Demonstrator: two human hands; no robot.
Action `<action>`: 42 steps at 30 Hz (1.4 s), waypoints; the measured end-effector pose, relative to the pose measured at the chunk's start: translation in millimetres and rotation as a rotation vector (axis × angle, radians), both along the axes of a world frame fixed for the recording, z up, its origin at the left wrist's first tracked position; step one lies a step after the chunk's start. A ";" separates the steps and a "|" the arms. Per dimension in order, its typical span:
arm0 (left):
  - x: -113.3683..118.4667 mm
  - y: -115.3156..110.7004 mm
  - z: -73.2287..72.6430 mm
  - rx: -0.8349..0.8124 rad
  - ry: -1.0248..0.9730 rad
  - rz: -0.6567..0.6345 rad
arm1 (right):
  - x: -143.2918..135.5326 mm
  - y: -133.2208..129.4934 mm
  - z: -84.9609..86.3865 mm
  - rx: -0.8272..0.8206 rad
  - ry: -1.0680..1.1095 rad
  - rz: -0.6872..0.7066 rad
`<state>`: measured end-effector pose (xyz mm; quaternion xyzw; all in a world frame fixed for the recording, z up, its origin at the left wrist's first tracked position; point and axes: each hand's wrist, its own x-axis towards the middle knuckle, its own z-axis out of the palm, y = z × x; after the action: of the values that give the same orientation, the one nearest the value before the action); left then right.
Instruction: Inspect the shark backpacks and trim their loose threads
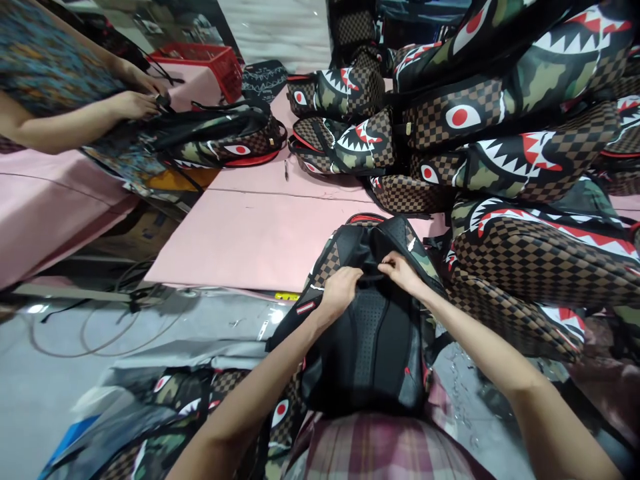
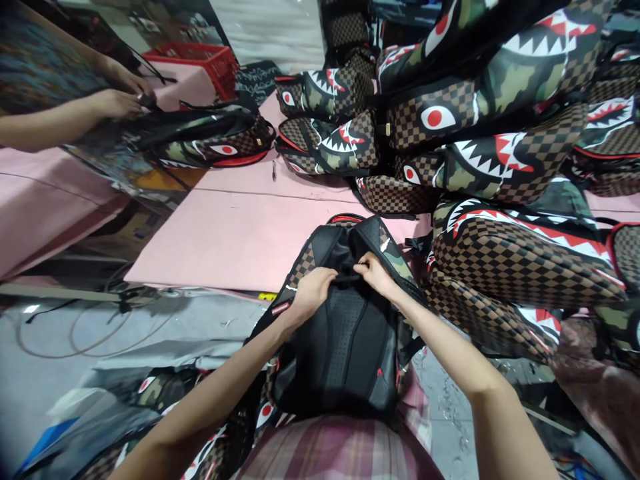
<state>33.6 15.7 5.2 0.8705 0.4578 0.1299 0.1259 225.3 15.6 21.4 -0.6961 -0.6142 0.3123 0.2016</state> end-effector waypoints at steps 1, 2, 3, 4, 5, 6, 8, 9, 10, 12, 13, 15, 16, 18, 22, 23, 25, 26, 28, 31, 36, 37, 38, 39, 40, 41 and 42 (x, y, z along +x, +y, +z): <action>-11.2 -4.9 -1.9 0.044 -0.122 -0.027 | 4.6 0.3 2.1 0.080 0.065 -0.046; -24.5 -12.4 -4.1 0.067 -0.222 -0.073 | 9.5 -1.0 4.3 0.154 0.138 -0.081; -39.6 -22.6 -6.7 0.061 -0.272 -0.142 | 14.3 -4.3 6.0 0.206 0.210 -0.098; -56.2 -35.9 -10.1 0.024 -0.258 -0.234 | 18.8 -10.3 6.8 0.231 0.271 -0.102; -73.5 -51.9 -14.4 -0.025 -0.212 -0.312 | 22.9 -19.2 6.2 0.226 0.313 -0.099; -90.7 -70.5 -19.9 -0.046 -0.156 -0.352 | 26.3 -31.0 3.8 0.207 0.338 -0.106; -121.8 -112.6 -34.0 -0.061 -0.042 -0.229 | 30.6 -62.2 -6.9 0.154 0.353 -0.164; -134.1 -134.3 -42.0 -0.061 -0.002 -0.165 | 31.2 -79.7 -14.6 0.118 0.343 -0.201; -143.4 -154.9 -50.1 -0.061 0.043 -0.104 | 30.5 -96.9 -23.0 0.071 0.317 -0.231; -153.0 -187.8 -64.6 -0.073 0.120 -0.021 | 25.0 -123.7 -38.6 -0.032 0.222 -0.257; -153.9 -198.4 -70.7 -0.080 0.147 0.010 | 20.5 -130.5 -44.8 -0.070 0.165 -0.255; -151.0 -206.5 -80.8 -0.085 0.147 0.032 | 10.3 -127.8 -52.9 -0.100 0.076 -0.239; -148.6 -205.3 -84.7 -0.077 0.121 0.027 | 6.3 -119.5 -55.0 -0.092 0.065 -0.237; -144.4 -198.3 -89.7 -0.049 0.059 -0.009 | 4.7 -98.2 -54.6 -0.100 0.117 -0.237; -140.6 -191.4 -88.8 -0.009 -0.042 0.023 | 26.7 -95.9 -32.4 -0.122 0.115 -0.171; -139.8 -192.6 -88.0 -0.013 -0.062 0.041 | 32.4 -108.9 -24.6 -0.126 0.086 -0.101; -136.8 -196.5 -87.4 -0.029 -0.090 0.061 | 37.1 -144.2 -11.1 -0.141 -0.039 0.063; -134.7 -198.4 -87.6 -0.037 -0.100 0.064 | 35.7 -162.7 -6.3 -0.149 -0.140 0.120; -130.4 -201.1 -88.2 -0.046 -0.115 0.064 | 27.5 -194.5 -0.4 -0.165 -0.374 0.136; -126.8 -201.9 -88.0 -0.066 -0.136 0.060 | 19.2 -227.1 5.3 -0.195 -0.464 0.157; -129.8 -198.3 -84.5 -0.128 -0.165 0.036 | 59.2 -285.9 22.0 -0.463 -0.197 0.329; -130.5 -197.5 -84.1 -0.132 -0.174 0.031 | 68.3 -298.2 25.4 -0.441 -0.291 0.222; -130.8 -196.9 -83.8 -0.135 -0.182 0.027 | 73.5 -308.0 28.0 -0.379 -0.363 0.118; -130.5 -196.6 -83.6 -0.134 -0.190 0.022 | 73.4 -314.0 29.3 -0.284 -0.395 0.025; -129.5 -196.7 -83.5 -0.133 -0.198 0.018 | 67.2 -314.9 28.7 -0.167 -0.376 -0.036; -127.8 -197.1 -83.3 -0.129 -0.206 0.015 | 55.0 -310.1 26.0 -0.048 -0.315 -0.052; -125.4 -197.9 -83.0 -0.122 -0.217 0.013 | 37.6 -299.6 21.3 0.064 -0.227 -0.048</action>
<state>-91.7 -182.2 -77.8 0.8389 0.4544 0.1958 0.2267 262.9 -284.0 42.7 -0.7348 -0.6258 0.2067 0.1603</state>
